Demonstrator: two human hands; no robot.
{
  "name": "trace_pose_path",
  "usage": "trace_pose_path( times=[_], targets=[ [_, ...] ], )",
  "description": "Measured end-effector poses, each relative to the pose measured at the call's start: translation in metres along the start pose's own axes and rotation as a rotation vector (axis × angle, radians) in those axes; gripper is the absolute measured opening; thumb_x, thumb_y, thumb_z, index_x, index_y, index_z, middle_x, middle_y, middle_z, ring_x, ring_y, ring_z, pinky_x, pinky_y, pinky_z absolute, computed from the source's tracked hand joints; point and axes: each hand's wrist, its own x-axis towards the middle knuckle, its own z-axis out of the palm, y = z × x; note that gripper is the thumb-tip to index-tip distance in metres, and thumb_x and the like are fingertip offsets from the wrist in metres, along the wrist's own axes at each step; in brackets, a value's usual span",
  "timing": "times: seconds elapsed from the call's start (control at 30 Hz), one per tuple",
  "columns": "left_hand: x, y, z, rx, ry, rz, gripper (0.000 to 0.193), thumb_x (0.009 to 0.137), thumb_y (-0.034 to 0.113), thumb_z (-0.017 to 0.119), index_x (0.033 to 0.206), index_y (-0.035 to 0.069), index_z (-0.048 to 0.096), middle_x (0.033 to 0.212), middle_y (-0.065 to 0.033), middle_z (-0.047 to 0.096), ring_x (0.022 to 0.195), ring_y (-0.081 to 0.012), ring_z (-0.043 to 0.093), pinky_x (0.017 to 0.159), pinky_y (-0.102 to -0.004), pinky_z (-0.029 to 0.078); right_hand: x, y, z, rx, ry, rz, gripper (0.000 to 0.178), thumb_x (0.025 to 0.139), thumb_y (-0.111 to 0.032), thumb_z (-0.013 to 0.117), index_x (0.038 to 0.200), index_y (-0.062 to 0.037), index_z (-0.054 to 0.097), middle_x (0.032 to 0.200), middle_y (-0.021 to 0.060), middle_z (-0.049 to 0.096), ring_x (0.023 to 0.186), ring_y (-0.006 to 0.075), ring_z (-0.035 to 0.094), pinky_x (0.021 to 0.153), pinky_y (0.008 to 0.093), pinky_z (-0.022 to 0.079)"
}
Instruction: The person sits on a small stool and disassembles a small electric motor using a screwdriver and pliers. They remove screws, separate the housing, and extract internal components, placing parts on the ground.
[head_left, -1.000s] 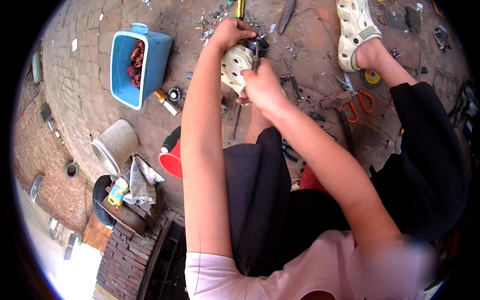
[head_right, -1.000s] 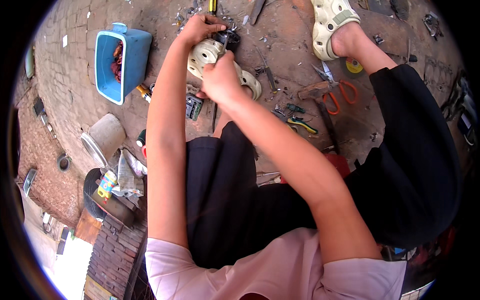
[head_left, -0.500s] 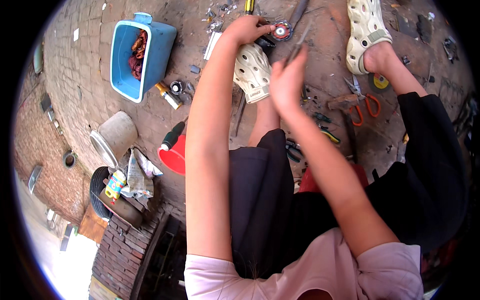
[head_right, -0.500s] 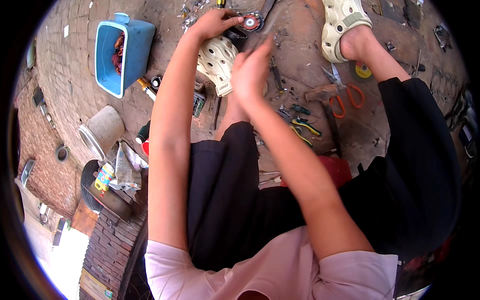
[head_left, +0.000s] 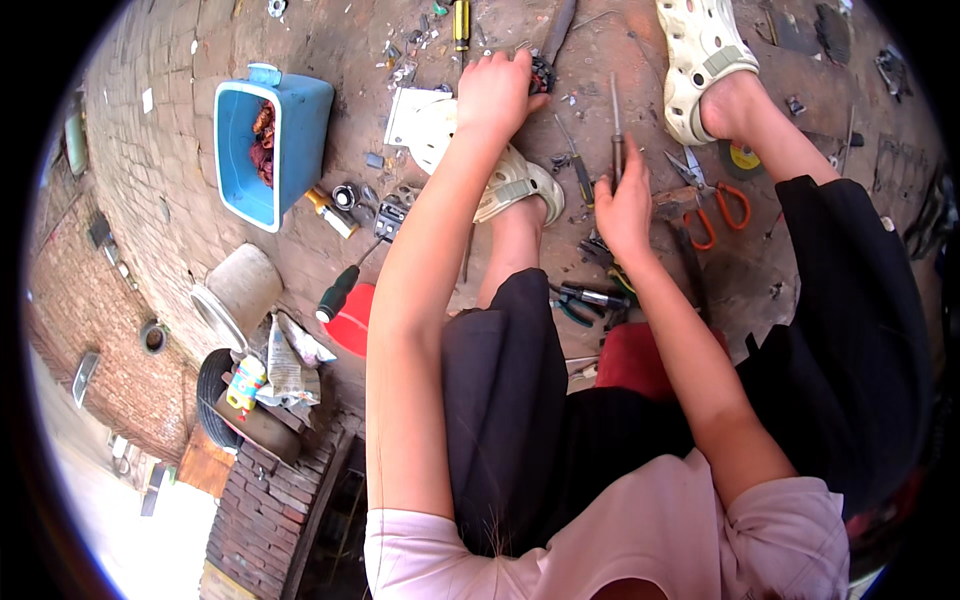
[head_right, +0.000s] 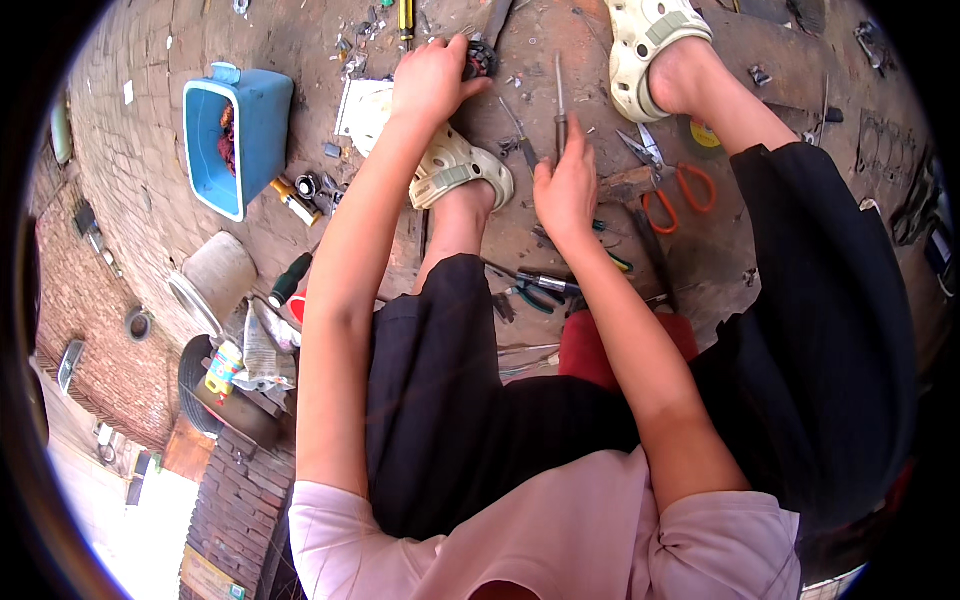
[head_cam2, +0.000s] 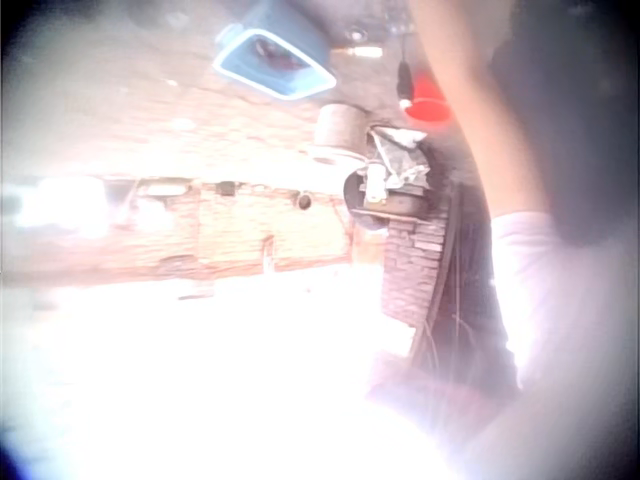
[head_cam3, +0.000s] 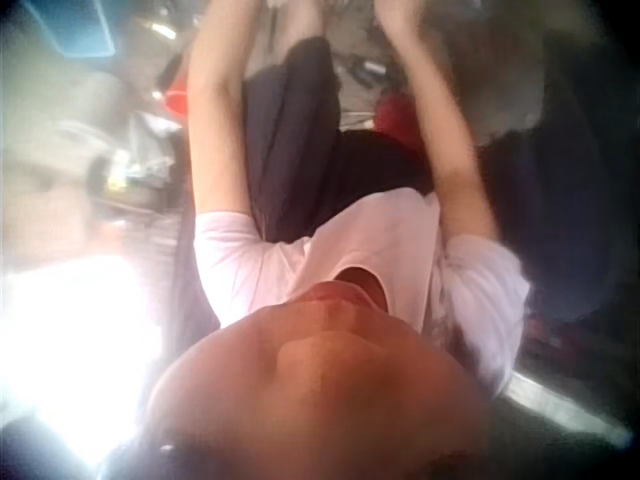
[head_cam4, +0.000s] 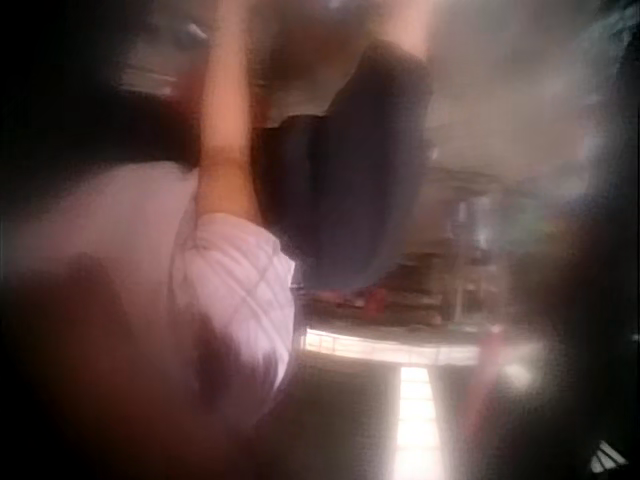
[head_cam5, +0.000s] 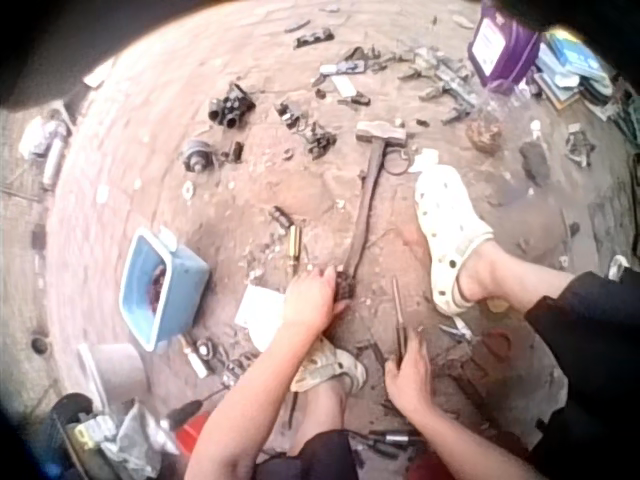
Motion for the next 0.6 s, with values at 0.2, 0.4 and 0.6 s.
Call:
trace_pose_path(
  times=[0.2,0.4,0.6],
  targets=[
    [-0.012,0.011,-0.03,-0.409,0.08,-0.122,0.048,0.068,0.031,0.077,0.1,-0.001,0.06,0.086,-0.0152,0.067,0.081,-0.0284,0.065,0.075,-0.0364,0.052,0.008,-0.009,-0.004,0.065,0.071,-0.079,0.045,0.083,-0.016,0.063,0.122,0.002,0.051,0.112,0.0219,0.055,0.098,0.0355,0.058,0.088,0.0421,0.046],
    [-0.078,0.054,-0.15,-0.811,0.122,0.1,0.053,0.068,0.015,0.077,0.115,0.001,0.057,0.097,-0.011,0.066,0.091,-0.0193,0.064,0.085,-0.0316,0.049,0.019,-0.108,-0.087,1.351,-0.505,0.329,0.042,0.096,-0.037,0.052,0.117,-0.0005,0.054,0.096,0.0079,0.063,0.085,0.0147,0.063,0.071,0.0299,0.052],
    [-0.171,0.099,-0.266,-0.725,0.431,0.238,0.056,0.068,-0.002,0.072,0.121,0.003,0.056,0.12,-0.0108,0.052,0.109,-0.0213,0.054,0.092,-0.0309,0.046,-0.028,-0.173,-0.168,1.426,-0.712,-0.073,0.042,0.096,-0.036,0.052,0.119,-0.0012,0.053,0.105,0.0065,0.061,0.093,0.0136,0.06,0.072,0.0298,0.052]
  ],
)
